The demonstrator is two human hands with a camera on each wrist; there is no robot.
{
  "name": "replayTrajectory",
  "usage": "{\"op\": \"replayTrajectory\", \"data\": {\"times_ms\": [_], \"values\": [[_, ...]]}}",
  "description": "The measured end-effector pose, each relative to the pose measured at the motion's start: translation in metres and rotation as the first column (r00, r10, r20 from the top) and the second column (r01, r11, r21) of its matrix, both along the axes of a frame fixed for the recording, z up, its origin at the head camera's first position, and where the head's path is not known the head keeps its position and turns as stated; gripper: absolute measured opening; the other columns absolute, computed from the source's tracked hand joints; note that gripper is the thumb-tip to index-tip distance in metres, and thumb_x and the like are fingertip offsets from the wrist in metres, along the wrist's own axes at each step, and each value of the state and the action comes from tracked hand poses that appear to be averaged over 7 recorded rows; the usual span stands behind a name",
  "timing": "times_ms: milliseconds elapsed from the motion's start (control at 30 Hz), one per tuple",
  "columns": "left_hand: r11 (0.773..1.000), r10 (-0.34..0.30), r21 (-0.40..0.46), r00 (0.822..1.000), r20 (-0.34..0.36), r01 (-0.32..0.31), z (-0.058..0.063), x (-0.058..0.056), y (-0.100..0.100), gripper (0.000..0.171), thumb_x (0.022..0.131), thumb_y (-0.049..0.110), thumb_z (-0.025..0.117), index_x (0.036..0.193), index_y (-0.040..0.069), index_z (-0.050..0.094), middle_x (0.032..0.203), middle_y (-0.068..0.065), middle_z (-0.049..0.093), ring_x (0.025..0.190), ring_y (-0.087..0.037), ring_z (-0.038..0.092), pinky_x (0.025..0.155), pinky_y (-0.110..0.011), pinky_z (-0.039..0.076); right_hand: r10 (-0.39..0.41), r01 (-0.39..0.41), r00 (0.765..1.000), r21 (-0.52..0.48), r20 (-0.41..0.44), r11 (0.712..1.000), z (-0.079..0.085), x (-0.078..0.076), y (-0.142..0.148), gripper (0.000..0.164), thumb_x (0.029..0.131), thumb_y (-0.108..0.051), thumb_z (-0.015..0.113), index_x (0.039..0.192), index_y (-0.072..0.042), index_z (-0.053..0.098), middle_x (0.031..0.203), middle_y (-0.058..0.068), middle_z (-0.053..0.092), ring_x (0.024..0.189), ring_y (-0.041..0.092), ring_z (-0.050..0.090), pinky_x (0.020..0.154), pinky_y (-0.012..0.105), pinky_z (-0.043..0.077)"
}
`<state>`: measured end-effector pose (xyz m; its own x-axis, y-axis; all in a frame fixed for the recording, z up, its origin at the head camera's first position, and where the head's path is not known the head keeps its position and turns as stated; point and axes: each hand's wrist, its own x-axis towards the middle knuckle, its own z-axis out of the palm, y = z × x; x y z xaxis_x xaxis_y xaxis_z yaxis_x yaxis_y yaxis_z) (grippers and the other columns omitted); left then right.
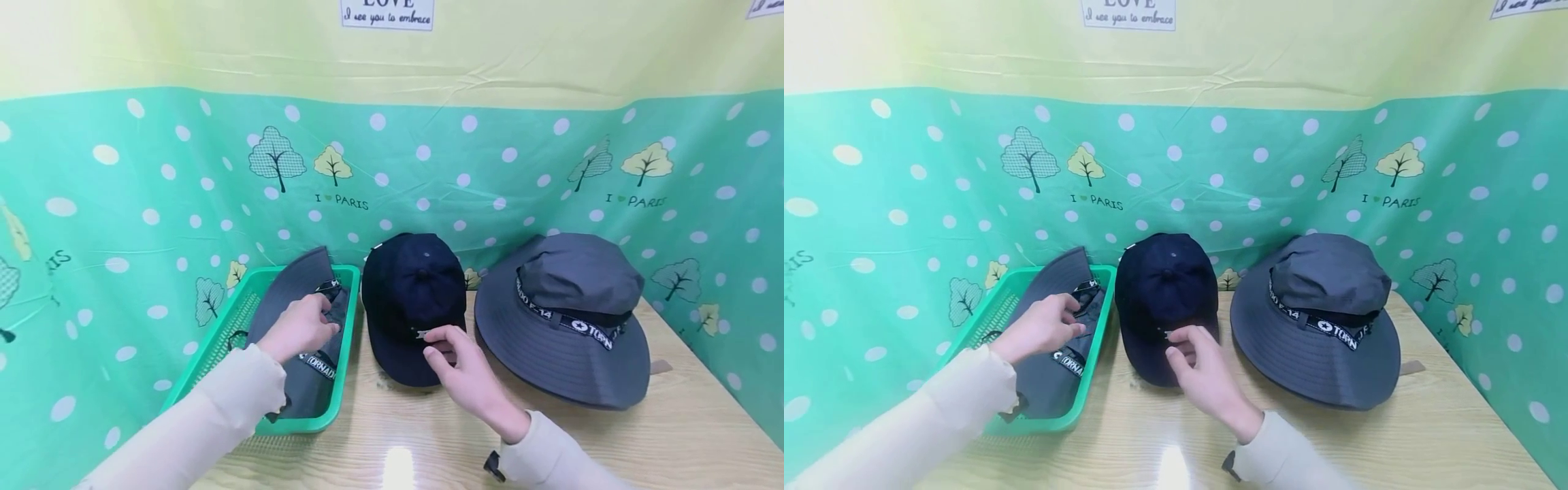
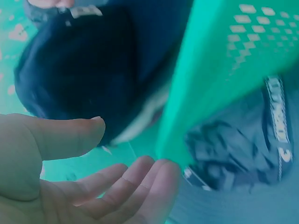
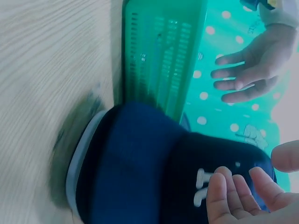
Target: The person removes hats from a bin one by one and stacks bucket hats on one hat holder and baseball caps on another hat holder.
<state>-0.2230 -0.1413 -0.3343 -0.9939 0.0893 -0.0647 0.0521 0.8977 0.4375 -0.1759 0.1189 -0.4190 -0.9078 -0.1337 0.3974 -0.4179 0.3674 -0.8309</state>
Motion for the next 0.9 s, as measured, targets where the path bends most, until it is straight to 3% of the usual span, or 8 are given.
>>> {"op": "replayTrajectory", "data": {"times_ms": [200, 333, 633, 900], "values": [[0.999, 0.026, -0.036, 1.000, -0.001, -0.026, 0.000, -0.016, -0.030, 0.043, 0.091, 0.019, 0.063, 0.124, -0.007, 0.052, 0.113, -0.025, 0.060, 0.103, -0.039, 0.058, 0.084, -0.051, 0.048, 0.065, -0.064, 0.997, -0.028, 0.033, 0.998, -0.004, -0.004, -0.023, 0.015, 0.093, -0.009, 0.061, 0.107, -0.009, 0.063, 0.104, 0.002, 0.059, 0.084, 0.013, 0.059, 0.074, 0.026, 0.050], [0.998, 0.059, 0.000, 0.997, 0.045, -0.060, -0.004, -0.026, -0.048, 0.041, 0.092, 0.019, 0.062, 0.122, -0.008, 0.053, 0.122, -0.031, 0.053, 0.108, -0.045, 0.053, 0.085, -0.053, 0.047, 0.114, -0.113, 0.991, -0.016, 0.064, 0.993, -0.007, -0.006, -0.041, 0.017, 0.094, -0.014, 0.059, 0.110, -0.008, 0.061, 0.100, 0.000, 0.058, 0.080, 0.012, 0.058, 0.071, 0.026, 0.050], [0.994, 0.107, -0.007, 0.992, 0.072, -0.106, -0.014, -0.049, -0.083, 0.049, 0.092, 0.016, 0.060, 0.123, -0.018, 0.046, 0.120, -0.036, 0.050, 0.107, -0.049, 0.052, 0.083, -0.052, 0.049, 0.185, -0.186, 0.972, -0.002, 0.148, 0.982, -0.015, -0.014, -0.069, 0.018, 0.096, -0.022, 0.059, 0.111, -0.012, 0.058, 0.101, 0.000, 0.059, 0.081, 0.012, 0.059, 0.068, 0.027, 0.050], [0.991, 0.133, 0.016, 0.986, 0.096, -0.135, -0.032, -0.059, -0.110, 0.046, 0.089, 0.016, 0.057, 0.112, -0.022, 0.048, 0.109, -0.035, 0.051, 0.092, -0.040, 0.051, 0.076, -0.046, 0.048, 0.188, -0.190, 0.965, -0.008, 0.184, 0.982, -0.026, -0.023, -0.086, 0.032, 0.093, -0.028, 0.062, 0.113, -0.003, 0.054, 0.097, 0.000, 0.060, 0.079, 0.011, 0.058, 0.072, 0.025, 0.048]]}}
